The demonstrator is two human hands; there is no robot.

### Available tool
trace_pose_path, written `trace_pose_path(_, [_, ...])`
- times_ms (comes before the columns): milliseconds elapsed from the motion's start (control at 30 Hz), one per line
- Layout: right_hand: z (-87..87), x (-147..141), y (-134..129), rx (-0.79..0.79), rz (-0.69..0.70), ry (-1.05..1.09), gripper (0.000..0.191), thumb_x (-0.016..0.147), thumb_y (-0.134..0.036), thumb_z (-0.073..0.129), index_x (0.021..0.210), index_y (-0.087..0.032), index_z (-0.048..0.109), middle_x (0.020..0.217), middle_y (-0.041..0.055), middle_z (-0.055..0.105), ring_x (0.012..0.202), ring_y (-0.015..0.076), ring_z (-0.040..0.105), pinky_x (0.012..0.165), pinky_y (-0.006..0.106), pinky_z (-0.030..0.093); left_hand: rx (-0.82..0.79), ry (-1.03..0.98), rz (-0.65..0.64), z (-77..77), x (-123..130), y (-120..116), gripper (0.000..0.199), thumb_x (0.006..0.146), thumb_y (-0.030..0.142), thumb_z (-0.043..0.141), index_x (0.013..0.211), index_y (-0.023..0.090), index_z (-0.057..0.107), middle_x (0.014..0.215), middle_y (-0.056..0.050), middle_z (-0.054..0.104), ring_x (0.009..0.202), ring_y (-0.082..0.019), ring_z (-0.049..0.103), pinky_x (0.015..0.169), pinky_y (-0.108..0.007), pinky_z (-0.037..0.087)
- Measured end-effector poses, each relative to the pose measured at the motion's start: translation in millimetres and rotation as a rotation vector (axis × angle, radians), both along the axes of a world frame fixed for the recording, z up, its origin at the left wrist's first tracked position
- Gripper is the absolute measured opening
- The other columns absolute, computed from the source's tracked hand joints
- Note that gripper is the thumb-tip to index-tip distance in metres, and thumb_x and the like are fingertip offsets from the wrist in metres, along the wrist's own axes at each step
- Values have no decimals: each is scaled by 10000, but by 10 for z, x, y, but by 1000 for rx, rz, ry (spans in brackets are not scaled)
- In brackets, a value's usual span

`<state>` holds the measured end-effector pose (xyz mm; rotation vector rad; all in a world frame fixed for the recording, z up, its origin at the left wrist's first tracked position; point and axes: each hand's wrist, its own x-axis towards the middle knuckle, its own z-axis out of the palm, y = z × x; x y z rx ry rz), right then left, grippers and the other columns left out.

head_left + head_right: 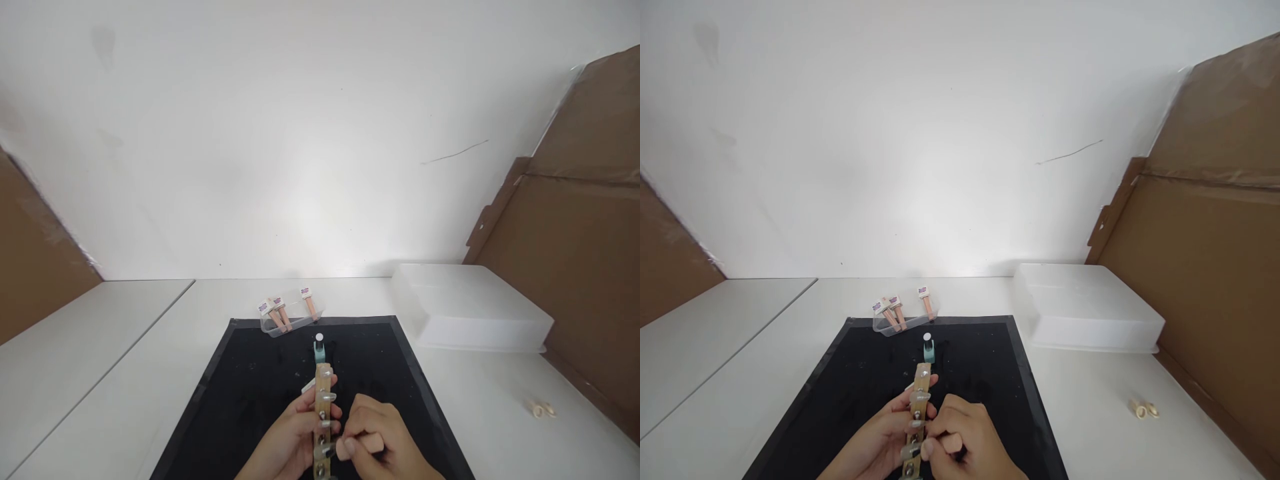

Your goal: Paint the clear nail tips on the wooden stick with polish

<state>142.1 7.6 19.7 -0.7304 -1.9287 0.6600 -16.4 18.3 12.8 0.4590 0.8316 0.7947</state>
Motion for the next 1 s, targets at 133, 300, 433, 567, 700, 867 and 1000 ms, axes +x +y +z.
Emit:
trace_pose_path(133, [33,26,-14,8,-57,-19,204,746,-111,458,563,-199,478,501,-10,518,471,121,477,453,208,369,-7,-15,-2,-7,-2,-1,588,575,-4,529,1136,165,483,725,1,599,646,-104,551,681,-279,394])
trace_pose_path(300, [47,38,-20,14,-73,32,205,753,-107,445,571,-199,467,495,-12,519,462,118,467,457,204,369,-13,-19,-6,6,-7,-7,608,576,-2,540,1157,160,461,719,5,596,641,-105,546,690,-299,402])
trace_pose_path(433, [42,27,-11,-4,-7,75,144,761,-145,503,630,-193,542,545,6,584,507,124,510,499,202,402,-13,-1,-1,9,-7,-6,607,568,11,547,1153,151,466,714,1,598,622,-101,542,620,-261,377])
trace_pose_path(567, [-5,19,0,-58,63,62,89,761,-214,547,697,-183,602,608,37,621,557,149,552,533,225,431,-16,8,-5,15,-2,1,594,573,28,550,1147,163,477,712,8,597,579,-92,525,579,-251,358])
trace_pose_path(700, [-34,19,-4,-67,23,23,115,762,-176,529,662,-177,585,588,30,596,556,147,546,532,225,425,-12,5,-3,10,5,0,584,574,22,552,1137,164,490,715,6,599,599,-90,531,617,-251,368])
trace_pose_path(867, [-7,32,-22,-103,-79,-9,191,749,-106,470,574,-178,494,545,-5,507,486,115,491,478,203,387,-18,-11,-6,-32,-5,-6,599,559,5,546,1133,172,496,719,5,598,634,-109,547,701,-304,402])
trace_pose_path(1000, [48,33,-30,-105,-100,44,217,757,-117,448,551,-182,460,523,-16,480,452,106,463,452,199,370,-27,-20,-18,-40,-23,-4,606,561,-3,538,1135,188,497,729,8,597,646,-113,550,724,-324,409])
